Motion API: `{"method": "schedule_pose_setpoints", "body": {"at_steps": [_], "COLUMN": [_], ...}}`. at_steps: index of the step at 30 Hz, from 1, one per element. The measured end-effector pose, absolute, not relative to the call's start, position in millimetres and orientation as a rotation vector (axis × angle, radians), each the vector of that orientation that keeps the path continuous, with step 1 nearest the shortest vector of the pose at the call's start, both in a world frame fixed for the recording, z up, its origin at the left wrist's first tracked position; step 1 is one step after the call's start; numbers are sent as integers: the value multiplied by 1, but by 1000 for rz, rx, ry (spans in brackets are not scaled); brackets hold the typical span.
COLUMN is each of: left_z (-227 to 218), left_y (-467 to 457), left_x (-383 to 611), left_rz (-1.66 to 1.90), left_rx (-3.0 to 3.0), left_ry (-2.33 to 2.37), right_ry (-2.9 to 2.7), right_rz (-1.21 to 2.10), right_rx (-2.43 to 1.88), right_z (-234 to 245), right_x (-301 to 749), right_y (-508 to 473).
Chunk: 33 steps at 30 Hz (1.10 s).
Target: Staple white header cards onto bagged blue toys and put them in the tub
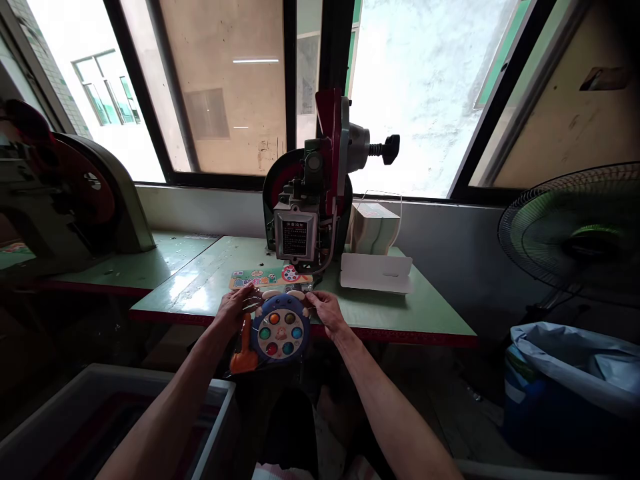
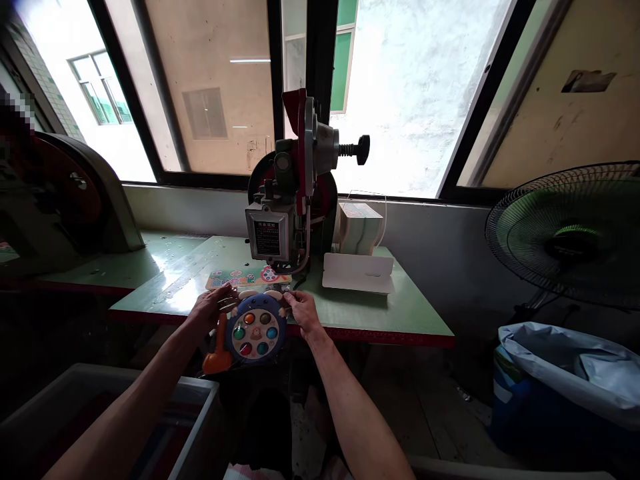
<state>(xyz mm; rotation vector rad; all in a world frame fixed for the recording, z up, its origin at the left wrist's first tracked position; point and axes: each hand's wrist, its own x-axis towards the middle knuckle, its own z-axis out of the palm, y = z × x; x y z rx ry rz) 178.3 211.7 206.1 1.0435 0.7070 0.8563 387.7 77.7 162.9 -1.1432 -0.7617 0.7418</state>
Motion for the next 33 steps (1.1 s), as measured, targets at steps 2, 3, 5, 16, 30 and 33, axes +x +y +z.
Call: {"method": "schedule_pose_setpoints", "body": {"at_steps": [2, 3, 5, 16, 30, 33], "left_z": [206, 205, 204, 205, 176, 164], "left_y": [215, 216, 220, 218, 177, 150], "left_x": [172, 170, 168, 167, 154, 140], "left_rz": [865, 869, 874, 860, 937, 839], "left_rx": [1039, 1034, 1020, 988, 932, 930], "left_ry": [725, 733, 749, 757, 856, 881], "right_ry": [-764, -766, -768, -745, -805, -786], "right_rz": [733, 730, 731, 756, 720, 669], "right_rx": [-1136, -1133, -1130, -1131, -1159, -1211], "right_z": [163, 163, 165, 165, 157, 144], "right_x": [381, 379, 376, 376, 354, 345], "right_y": [83, 86, 89, 90, 68, 47]}}
